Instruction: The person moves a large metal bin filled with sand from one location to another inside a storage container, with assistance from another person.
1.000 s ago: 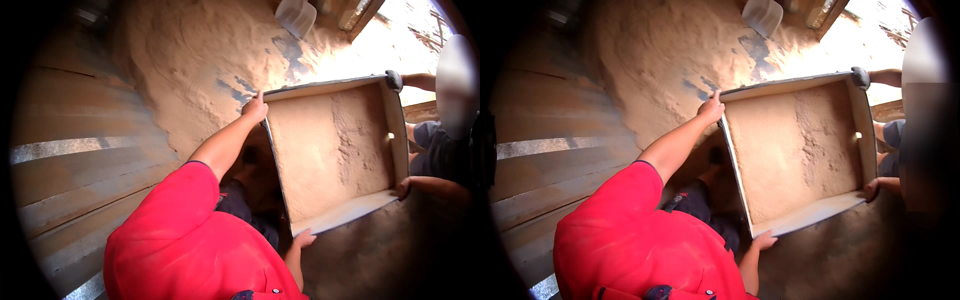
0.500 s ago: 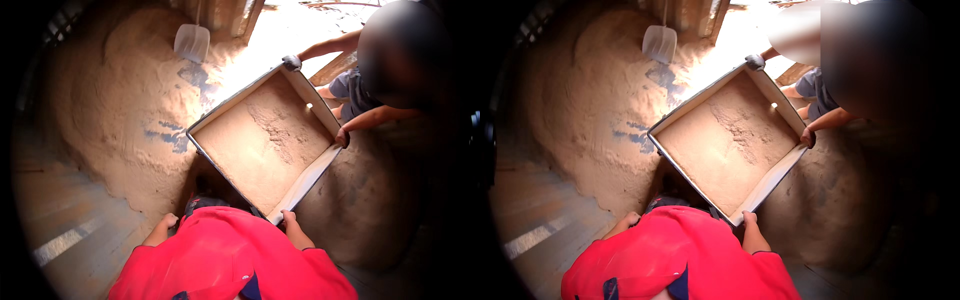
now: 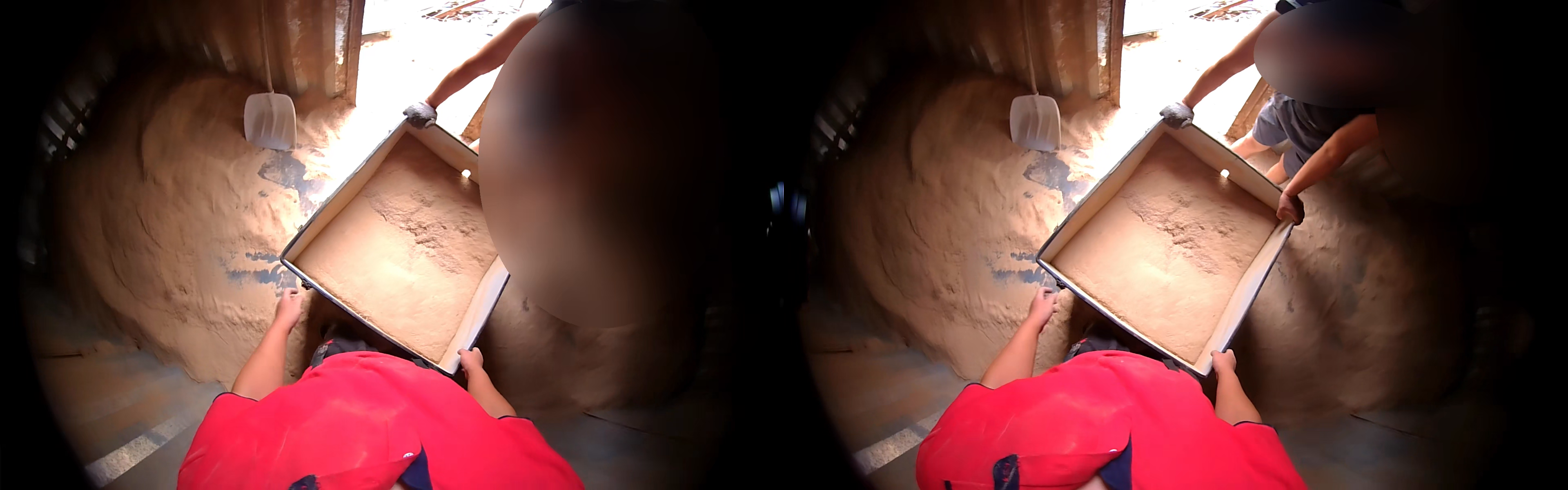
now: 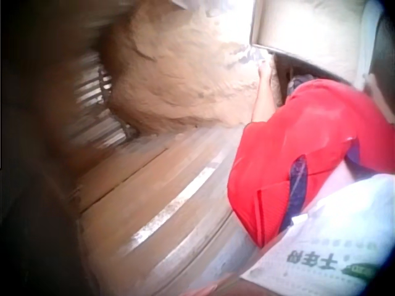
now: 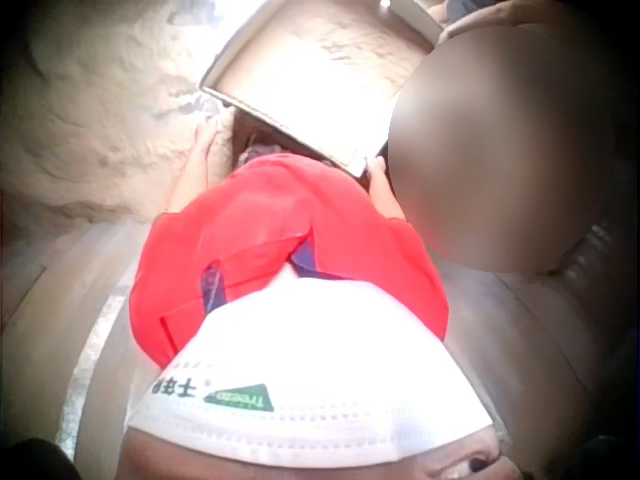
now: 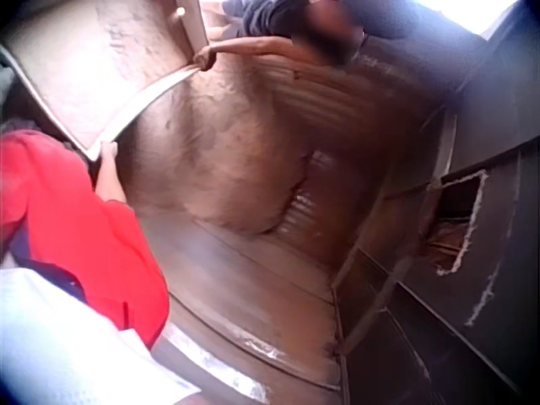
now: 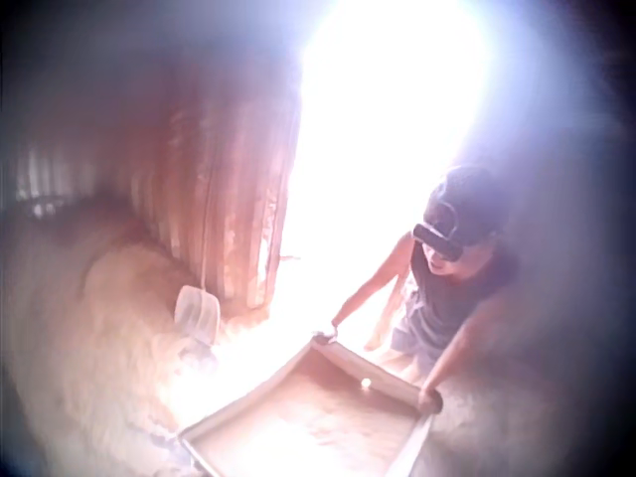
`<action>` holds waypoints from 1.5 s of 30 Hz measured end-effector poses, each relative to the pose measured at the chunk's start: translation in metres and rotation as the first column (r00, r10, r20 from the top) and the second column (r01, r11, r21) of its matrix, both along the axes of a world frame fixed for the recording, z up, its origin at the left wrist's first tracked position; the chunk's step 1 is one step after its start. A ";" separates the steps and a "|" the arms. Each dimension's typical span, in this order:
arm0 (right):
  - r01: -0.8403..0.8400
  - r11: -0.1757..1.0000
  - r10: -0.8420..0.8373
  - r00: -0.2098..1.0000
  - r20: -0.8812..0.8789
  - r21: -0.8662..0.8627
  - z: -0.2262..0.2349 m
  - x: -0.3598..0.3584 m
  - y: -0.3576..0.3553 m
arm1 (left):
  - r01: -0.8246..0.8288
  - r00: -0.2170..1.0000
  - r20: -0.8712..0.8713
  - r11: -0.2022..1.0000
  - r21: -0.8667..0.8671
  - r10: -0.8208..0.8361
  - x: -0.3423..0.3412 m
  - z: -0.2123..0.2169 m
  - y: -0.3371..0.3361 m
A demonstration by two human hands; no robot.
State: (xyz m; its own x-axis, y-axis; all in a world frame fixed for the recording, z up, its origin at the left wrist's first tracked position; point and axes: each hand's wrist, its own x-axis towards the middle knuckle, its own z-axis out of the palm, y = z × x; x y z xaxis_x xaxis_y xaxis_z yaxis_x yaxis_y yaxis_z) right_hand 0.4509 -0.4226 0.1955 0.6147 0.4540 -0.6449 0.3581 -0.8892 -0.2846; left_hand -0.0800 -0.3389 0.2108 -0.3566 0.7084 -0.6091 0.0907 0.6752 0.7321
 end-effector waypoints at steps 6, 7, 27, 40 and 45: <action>-0.097 0.993 0.104 0.988 -0.110 0.070 -0.027 0.029 0.006 | 0.212 0.961 -0.188 0.977 0.038 -0.202 0.094 -0.024 -0.012; -0.118 0.990 0.127 0.984 -0.126 0.074 -0.033 0.034 0.004 | 0.226 0.955 -0.197 0.974 0.009 -0.220 0.107 -0.019 -0.020; -0.384 0.906 0.408 0.905 -0.125 0.176 -0.027 0.056 0.021 | 0.077 0.898 -0.429 0.995 -0.064 -0.097 0.156 0.025 -0.084; 0.123 0.991 -0.089 0.900 -0.427 0.051 -0.018 -0.011 -0.047 | -0.044 0.927 -0.375 0.992 -0.119 -0.004 0.037 -0.004 0.032; -0.011 0.994 0.022 0.994 -0.109 0.105 -0.050 0.000 -0.055 | 0.046 0.943 -0.313 0.974 -0.222 -0.116 0.031 -0.022 0.059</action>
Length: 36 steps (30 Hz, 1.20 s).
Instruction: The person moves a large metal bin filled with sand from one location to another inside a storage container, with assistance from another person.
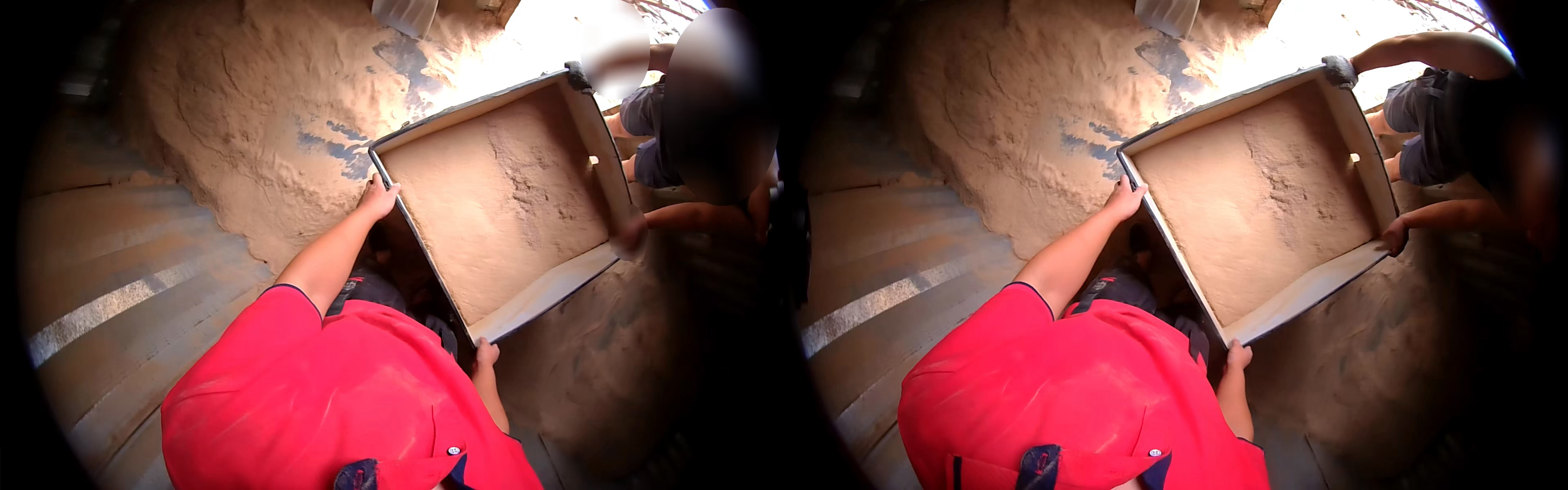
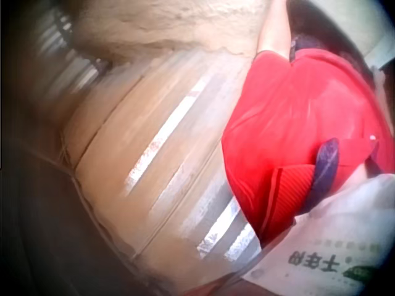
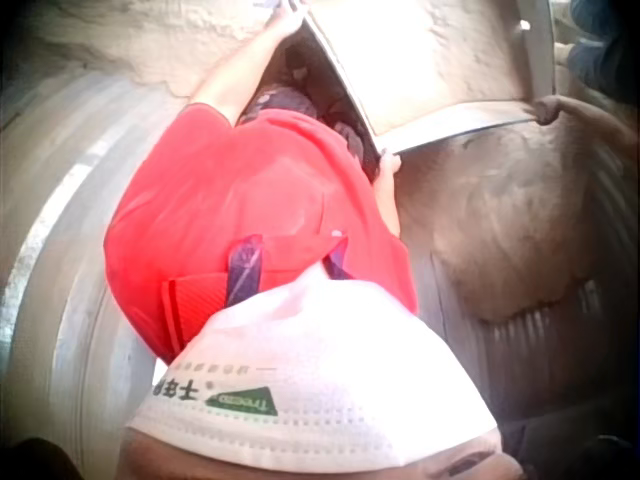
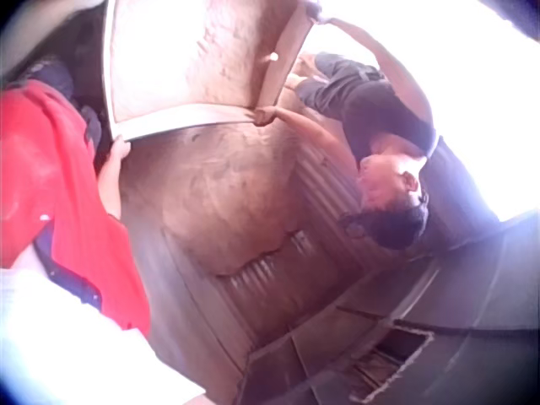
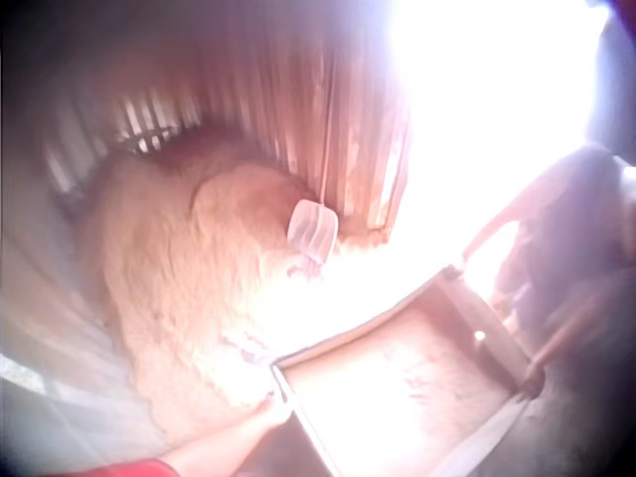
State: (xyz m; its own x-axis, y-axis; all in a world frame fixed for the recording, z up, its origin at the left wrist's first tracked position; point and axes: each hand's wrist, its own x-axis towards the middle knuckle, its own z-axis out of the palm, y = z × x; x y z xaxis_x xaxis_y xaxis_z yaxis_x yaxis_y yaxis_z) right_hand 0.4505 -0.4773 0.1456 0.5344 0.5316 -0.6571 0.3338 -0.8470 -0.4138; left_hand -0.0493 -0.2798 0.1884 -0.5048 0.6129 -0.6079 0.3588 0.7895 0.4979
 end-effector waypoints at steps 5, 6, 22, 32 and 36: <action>0.142 0.988 -0.137 0.986 0.099 -0.053 0.007 -0.021 0.025 | -0.016 1.000 0.003 0.998 0.067 0.015 -0.015 0.001 0.003; 0.164 0.986 -0.160 0.983 0.091 -0.043 0.002 -0.018 0.023 | -0.038 0.999 -0.004 0.995 0.095 0.039 -0.018 -0.002 0.003; 0.057 0.991 -0.049 0.996 0.068 -0.121 0.007 -0.016 0.029 | -0.247 0.954 0.160 0.967 -0.069 0.255 -0.024 -0.024 0.018; 0.119 0.973 -0.028 0.910 0.414 -0.197 0.034 -0.056 0.060 | -0.491 0.769 -0.276 0.809 0.324 0.577 -0.030 -0.034 0.071; 0.211 0.964 -0.125 0.896 0.427 -0.161 0.023 -0.055 0.059 | -0.572 0.740 -0.144 0.728 0.378 0.657 -0.030 -0.049 0.078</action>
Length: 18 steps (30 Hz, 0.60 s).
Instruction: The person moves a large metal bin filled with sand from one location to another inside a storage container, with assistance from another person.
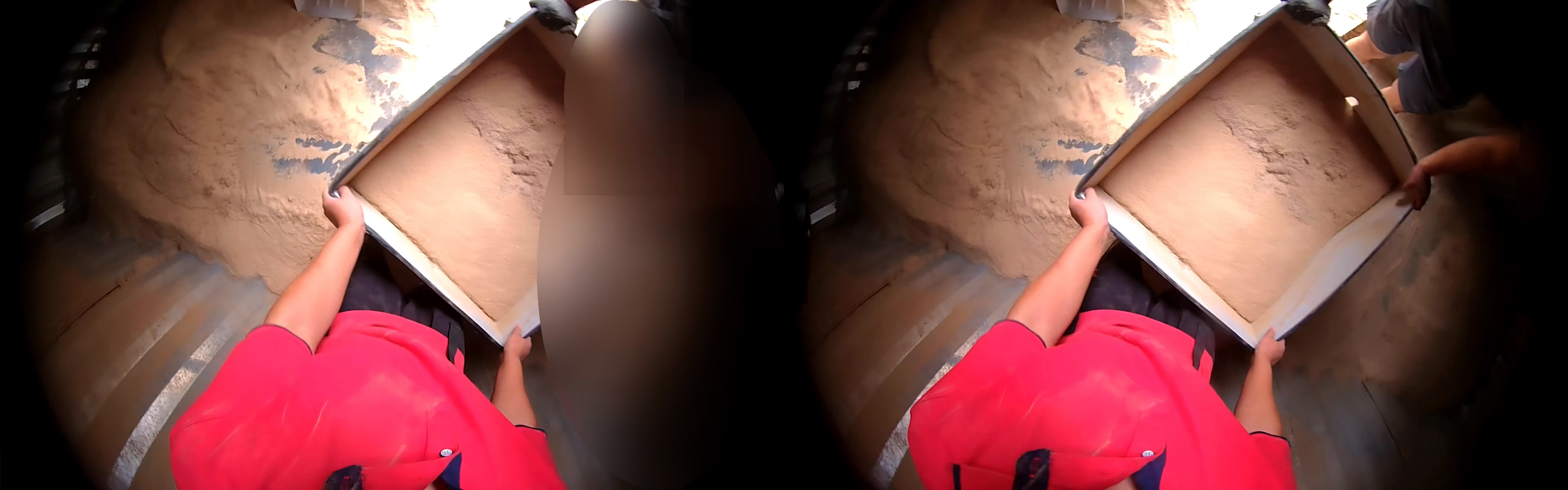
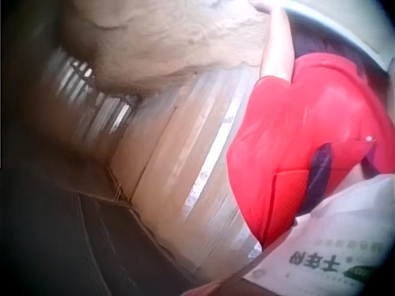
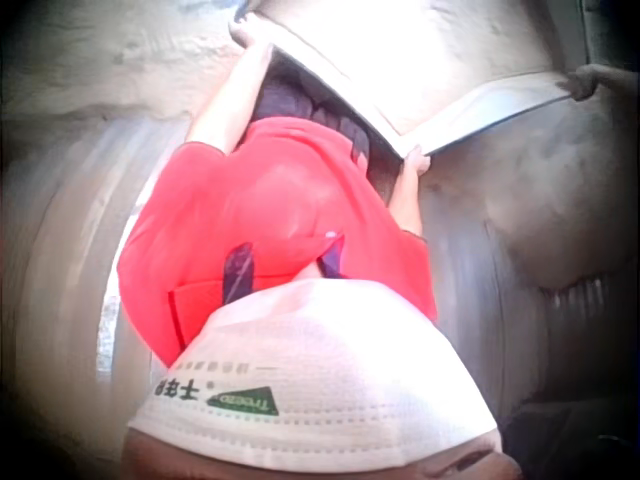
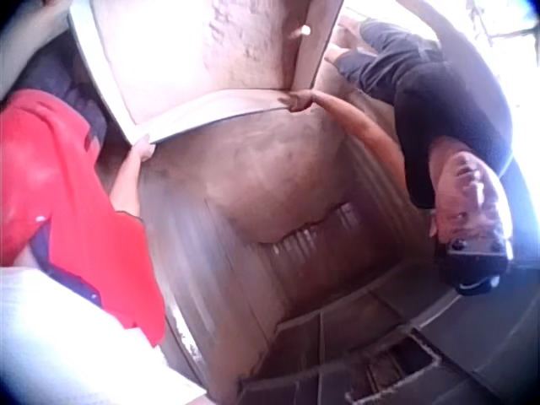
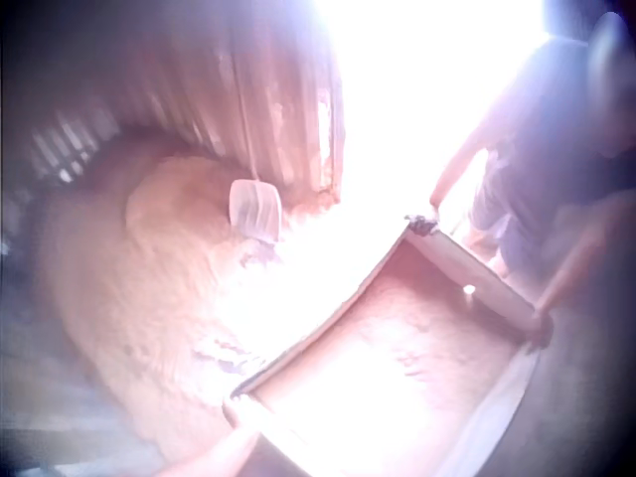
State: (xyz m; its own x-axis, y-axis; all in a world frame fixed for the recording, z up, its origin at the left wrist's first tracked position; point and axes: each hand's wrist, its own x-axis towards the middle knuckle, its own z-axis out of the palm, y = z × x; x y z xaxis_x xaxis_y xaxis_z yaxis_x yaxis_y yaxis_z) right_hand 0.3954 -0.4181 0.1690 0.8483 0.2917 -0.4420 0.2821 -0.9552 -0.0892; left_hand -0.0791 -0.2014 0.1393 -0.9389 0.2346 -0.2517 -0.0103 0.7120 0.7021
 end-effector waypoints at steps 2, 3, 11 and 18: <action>0.085 0.996 -0.085 0.996 -0.013 0.022 -0.008 0.000 -0.002 | -0.013 1.000 -0.006 0.996 0.083 0.013 0.001 -0.009 0.002; 0.090 0.996 -0.090 0.996 0.012 -0.018 -0.009 -0.003 -0.001 | -0.013 1.000 0.020 0.993 0.114 0.011 0.001 -0.011 0.002; 0.120 0.991 -0.109 0.978 -0.180 0.051 -0.022 0.019 -0.017 | -0.011 0.987 0.163 0.998 0.054 0.002 -0.007 0.001 0.001; -0.039 0.987 0.045 0.998 -0.032 0.158 -0.026 0.012 -0.037 | 0.175 0.967 0.182 0.984 0.038 -0.179 -0.027 -0.013 -0.005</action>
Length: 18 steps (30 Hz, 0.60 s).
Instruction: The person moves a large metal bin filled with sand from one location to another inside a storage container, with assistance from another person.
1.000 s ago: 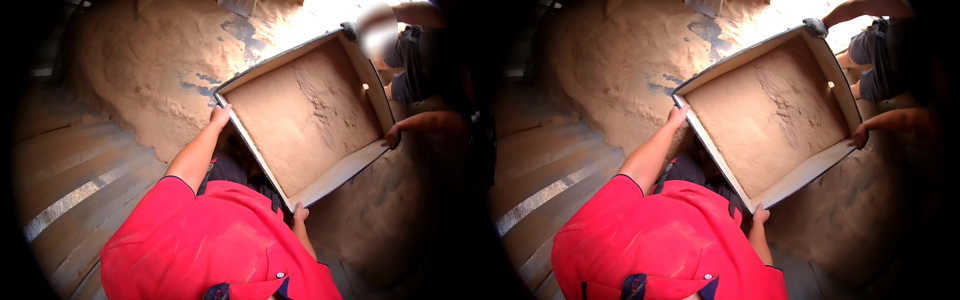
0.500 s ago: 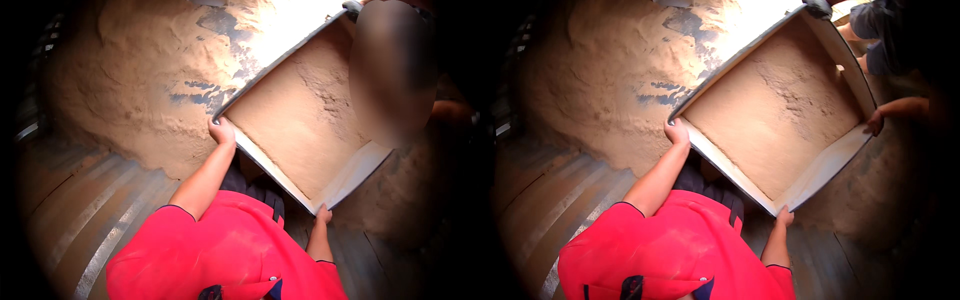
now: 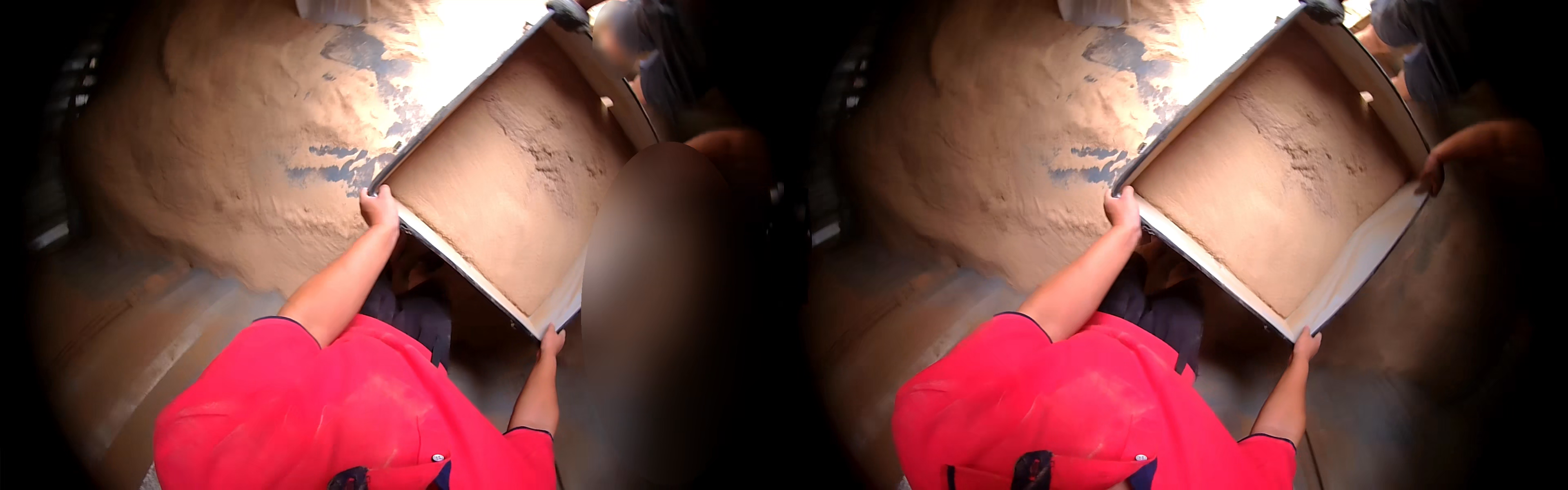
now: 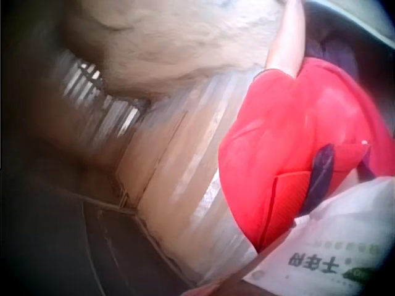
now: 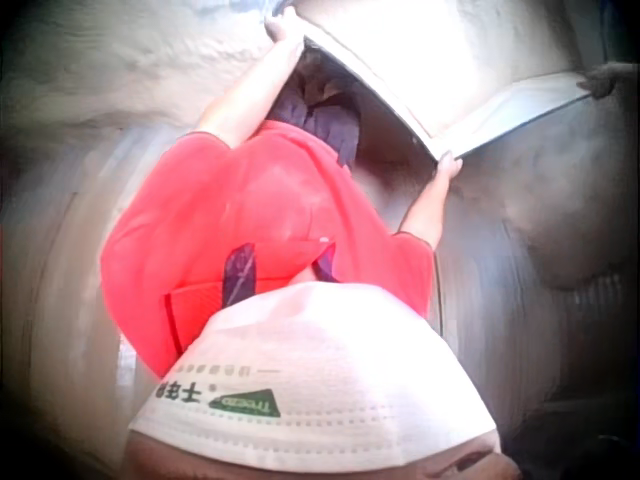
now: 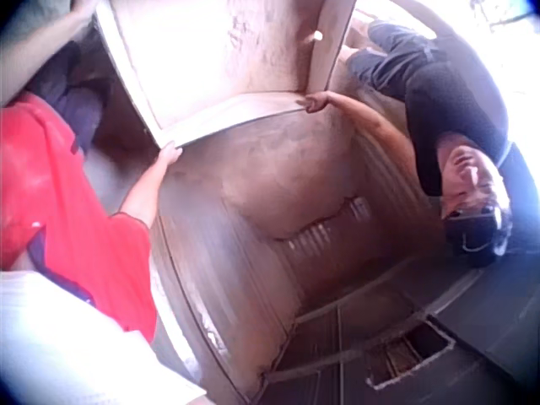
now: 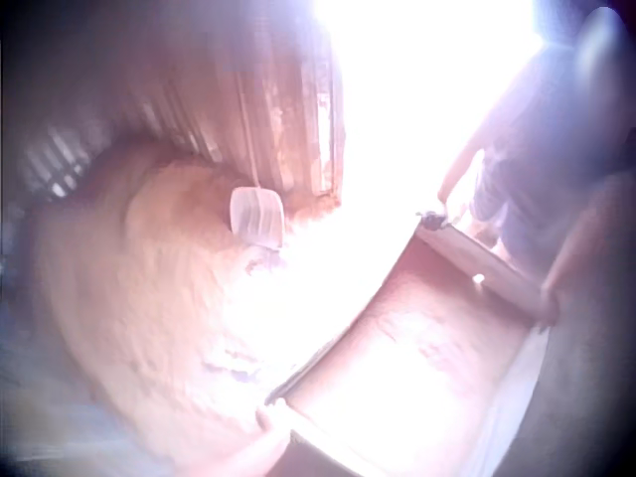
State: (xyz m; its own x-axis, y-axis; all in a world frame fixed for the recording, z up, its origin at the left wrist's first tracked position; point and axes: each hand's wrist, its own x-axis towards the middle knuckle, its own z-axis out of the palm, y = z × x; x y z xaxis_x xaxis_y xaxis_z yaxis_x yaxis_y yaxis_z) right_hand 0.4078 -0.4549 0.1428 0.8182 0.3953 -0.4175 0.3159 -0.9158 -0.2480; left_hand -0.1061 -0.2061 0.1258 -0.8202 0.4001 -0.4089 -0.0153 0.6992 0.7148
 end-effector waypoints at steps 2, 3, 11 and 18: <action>-0.036 0.999 0.034 0.998 0.045 0.027 0.007 -0.011 0.005 | 0.146 0.988 -0.025 0.982 -0.118 -0.150 -0.007 0.029 0.003; -0.026 0.999 0.028 0.996 0.083 -0.029 0.018 -0.021 0.013 | 0.302 0.944 -0.093 0.944 -0.135 -0.316 -0.015 0.041 0.001; 0.074 0.997 -0.073 0.964 0.257 0.007 0.032 -0.031 0.033 | 0.676 0.386 -0.241 0.451 -0.583 -0.890 -0.009 0.080 0.032; 0.066 0.988 -0.093 0.976 0.198 0.138 0.026 -0.018 0.025 | 0.591 0.365 -0.458 0.581 -0.559 -0.811 0.004 0.051 0.021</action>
